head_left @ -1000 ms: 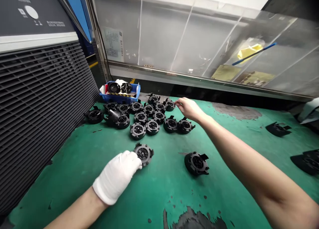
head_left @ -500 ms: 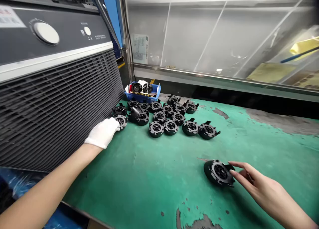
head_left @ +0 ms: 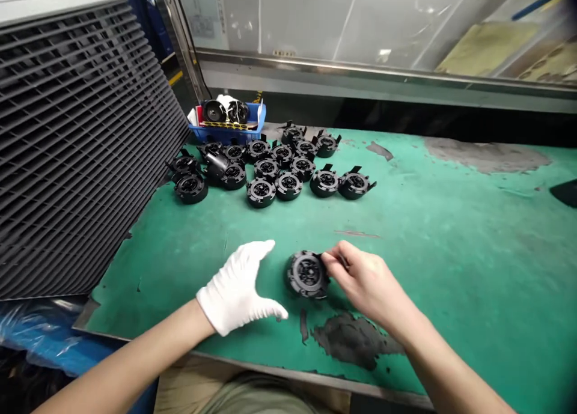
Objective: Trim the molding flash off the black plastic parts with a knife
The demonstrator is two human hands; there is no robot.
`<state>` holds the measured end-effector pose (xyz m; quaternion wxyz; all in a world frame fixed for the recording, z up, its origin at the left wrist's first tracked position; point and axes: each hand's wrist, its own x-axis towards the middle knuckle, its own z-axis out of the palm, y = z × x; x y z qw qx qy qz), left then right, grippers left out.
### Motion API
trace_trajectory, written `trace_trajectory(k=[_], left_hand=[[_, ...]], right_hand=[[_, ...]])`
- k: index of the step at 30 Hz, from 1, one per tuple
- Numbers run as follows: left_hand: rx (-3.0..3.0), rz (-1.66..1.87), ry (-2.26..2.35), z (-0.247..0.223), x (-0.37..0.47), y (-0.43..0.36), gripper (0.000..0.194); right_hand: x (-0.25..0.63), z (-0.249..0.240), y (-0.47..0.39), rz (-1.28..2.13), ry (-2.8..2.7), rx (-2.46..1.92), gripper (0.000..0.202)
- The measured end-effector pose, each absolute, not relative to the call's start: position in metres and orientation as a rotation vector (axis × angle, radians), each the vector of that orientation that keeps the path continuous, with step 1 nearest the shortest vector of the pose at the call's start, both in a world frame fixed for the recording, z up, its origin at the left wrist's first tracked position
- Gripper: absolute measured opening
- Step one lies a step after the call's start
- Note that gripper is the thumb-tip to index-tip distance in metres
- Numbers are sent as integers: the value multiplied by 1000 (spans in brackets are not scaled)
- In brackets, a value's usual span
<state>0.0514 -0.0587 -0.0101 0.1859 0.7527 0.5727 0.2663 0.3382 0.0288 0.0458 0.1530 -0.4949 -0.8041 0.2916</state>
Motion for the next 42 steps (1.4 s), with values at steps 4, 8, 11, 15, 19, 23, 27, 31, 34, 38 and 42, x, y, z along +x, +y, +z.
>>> trace_trajectory(k=[4,8,11,15,19,23,27,31,34,38,42], left_hand=[[1992,778,1621,-19,74,-64,148],[1900,775,1646,-16,66,-57,131],[1897,727,1500,-10,52,-47,97],[1904,743,1371,0,31,-39,57],[1782,837,1456,3,45,-44,79],[1791,863,1559,-4,81,-37,121],[1872,700,1262,3,69,-19,111],[1914,682,1113,15,33,-19,82],[1862,859,1327,8,42,-30,95],[1886,860,1541,-7,77,-35,125],[1985,644,1211,4,63,-25,109]], right_hand=[[319,40,8,1002,-2223,-1320,29],[339,28,7,910,-1969,-1445,41],[355,13,8,867,-1872,-1497,48],[365,-7,5,774,-2099,-1449,39],[364,-8,-1,665,-2198,-1337,33],[360,0,-3,678,-2260,-1230,35],[372,-2,-7,688,-2281,-1250,39],[388,-8,-12,677,-2323,-1251,38],[386,-6,-10,655,-2311,-1294,36],[372,6,-1,648,-2327,-1320,36],[372,18,6,648,-2407,-1244,36]])
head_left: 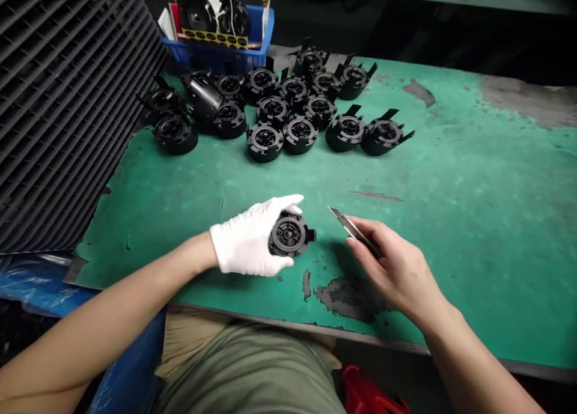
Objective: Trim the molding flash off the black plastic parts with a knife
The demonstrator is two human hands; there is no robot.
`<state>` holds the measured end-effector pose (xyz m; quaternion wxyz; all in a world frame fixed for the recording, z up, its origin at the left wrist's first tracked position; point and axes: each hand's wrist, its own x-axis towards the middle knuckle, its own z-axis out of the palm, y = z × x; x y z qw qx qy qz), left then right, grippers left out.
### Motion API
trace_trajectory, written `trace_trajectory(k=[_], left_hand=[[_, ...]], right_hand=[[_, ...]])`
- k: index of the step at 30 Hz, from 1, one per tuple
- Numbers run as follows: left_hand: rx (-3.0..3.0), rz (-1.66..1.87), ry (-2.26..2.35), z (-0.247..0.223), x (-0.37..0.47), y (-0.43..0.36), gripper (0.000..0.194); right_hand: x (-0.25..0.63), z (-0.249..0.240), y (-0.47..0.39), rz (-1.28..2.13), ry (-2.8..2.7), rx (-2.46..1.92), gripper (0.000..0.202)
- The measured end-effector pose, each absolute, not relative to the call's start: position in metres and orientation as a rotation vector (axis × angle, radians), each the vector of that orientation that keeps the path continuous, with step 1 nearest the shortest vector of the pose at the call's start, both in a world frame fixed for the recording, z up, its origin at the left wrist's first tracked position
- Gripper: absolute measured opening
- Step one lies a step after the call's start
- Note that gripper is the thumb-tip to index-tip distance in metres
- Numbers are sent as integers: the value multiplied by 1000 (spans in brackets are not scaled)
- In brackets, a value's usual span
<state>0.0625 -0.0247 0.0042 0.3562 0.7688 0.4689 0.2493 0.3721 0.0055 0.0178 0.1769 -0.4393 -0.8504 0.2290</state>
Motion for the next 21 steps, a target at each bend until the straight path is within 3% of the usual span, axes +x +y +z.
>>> trace_trajectory(k=[6,11,21], left_hand=[[1872,702,1072,16,17,-20,78],[2007,663,1117,-5,22,-20,112],[2144,657,1205,-16,21,-21,117]], right_hand=[[377,15,6,642,-2611,-960,42],[352,13,3,581,-2649,-926,32],[321,18,29,270,-2764,-712,19]])
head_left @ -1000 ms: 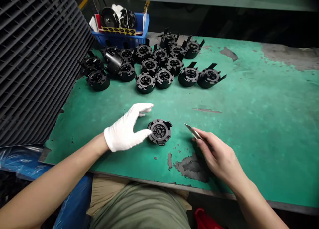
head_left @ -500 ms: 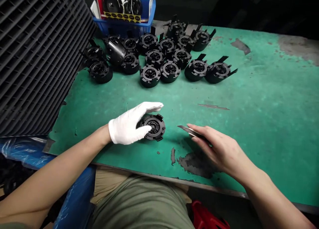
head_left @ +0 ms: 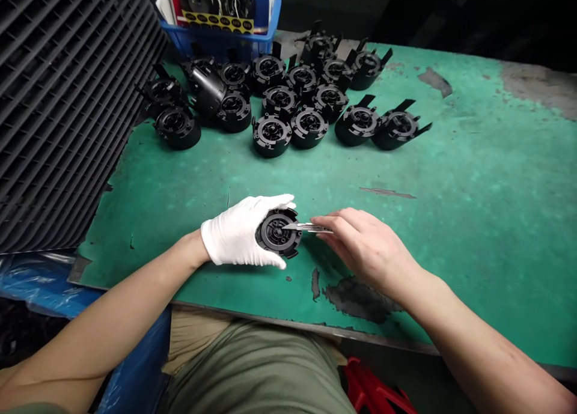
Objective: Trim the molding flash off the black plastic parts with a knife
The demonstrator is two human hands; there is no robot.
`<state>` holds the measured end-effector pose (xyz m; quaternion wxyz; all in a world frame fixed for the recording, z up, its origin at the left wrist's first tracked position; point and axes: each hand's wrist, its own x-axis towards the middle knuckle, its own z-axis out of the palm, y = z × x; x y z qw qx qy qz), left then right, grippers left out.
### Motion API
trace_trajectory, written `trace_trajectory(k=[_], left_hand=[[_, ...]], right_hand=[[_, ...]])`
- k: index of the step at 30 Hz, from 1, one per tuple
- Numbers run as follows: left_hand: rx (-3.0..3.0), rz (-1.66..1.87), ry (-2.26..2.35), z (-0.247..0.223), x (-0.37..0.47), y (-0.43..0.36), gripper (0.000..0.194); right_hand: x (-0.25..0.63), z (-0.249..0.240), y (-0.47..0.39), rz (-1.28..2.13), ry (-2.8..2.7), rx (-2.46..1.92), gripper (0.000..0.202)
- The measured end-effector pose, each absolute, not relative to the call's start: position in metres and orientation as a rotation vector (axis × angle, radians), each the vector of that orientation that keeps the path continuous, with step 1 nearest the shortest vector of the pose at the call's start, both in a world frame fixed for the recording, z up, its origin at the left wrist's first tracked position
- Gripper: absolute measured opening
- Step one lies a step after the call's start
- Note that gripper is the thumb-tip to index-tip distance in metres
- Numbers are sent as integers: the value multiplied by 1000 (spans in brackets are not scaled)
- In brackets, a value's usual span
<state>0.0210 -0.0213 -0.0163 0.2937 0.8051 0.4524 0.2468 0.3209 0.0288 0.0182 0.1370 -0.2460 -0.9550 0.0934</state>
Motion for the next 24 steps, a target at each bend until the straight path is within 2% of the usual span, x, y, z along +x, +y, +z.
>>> trace_trajectory(k=[19,24], left_hand=[[2149,677,1169,-13,23,-20,112],[2149,687,1158,-15,23,-20,112]], right_hand=[[313,15,34,312,-2783,-682,20],[315,18,26,273,-2811,-724,25]])
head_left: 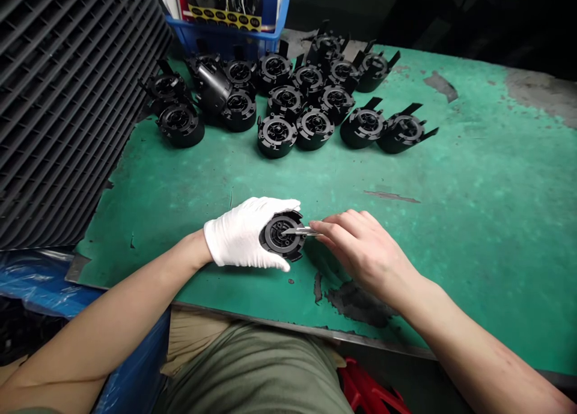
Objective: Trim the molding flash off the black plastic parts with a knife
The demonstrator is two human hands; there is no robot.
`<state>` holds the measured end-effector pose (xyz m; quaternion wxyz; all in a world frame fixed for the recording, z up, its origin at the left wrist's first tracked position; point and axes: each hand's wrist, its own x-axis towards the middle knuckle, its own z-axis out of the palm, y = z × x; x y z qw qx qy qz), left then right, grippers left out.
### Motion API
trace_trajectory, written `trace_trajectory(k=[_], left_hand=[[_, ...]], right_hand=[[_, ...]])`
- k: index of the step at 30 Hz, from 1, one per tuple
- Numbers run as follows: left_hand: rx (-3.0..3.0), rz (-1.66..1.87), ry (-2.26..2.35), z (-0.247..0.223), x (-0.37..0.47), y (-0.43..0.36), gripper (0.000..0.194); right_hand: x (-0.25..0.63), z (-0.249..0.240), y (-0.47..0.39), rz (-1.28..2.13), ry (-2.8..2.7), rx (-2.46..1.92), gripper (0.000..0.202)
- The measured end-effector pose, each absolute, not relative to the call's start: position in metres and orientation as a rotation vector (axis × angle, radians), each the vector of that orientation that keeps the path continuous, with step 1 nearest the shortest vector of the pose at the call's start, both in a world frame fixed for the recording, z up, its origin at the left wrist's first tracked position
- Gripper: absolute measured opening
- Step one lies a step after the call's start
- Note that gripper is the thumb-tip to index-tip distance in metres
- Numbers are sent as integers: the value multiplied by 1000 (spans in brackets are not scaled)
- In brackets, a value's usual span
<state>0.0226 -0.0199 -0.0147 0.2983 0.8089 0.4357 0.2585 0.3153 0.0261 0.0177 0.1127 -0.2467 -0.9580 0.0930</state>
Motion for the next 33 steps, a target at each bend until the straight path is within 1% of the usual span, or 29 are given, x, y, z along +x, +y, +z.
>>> trace_trajectory(k=[4,10,20,25,33], left_hand=[[2157,697,1160,-17,23,-20,112],[2148,708,1142,-15,23,-20,110],[2193,756,1127,-19,22,-19,111],[2180,754,1129,-17,23,-19,111],[2170,760,1123,-17,24,-18,110]], right_hand=[[317,22,23,185,-2845,-701,28],[317,25,20,149,-2853,-675,27],[317,23,18,241,-2715,-707,26],[315,24,18,201,-2748,-677,24],[316,29,17,113,-2834,-657,28]])
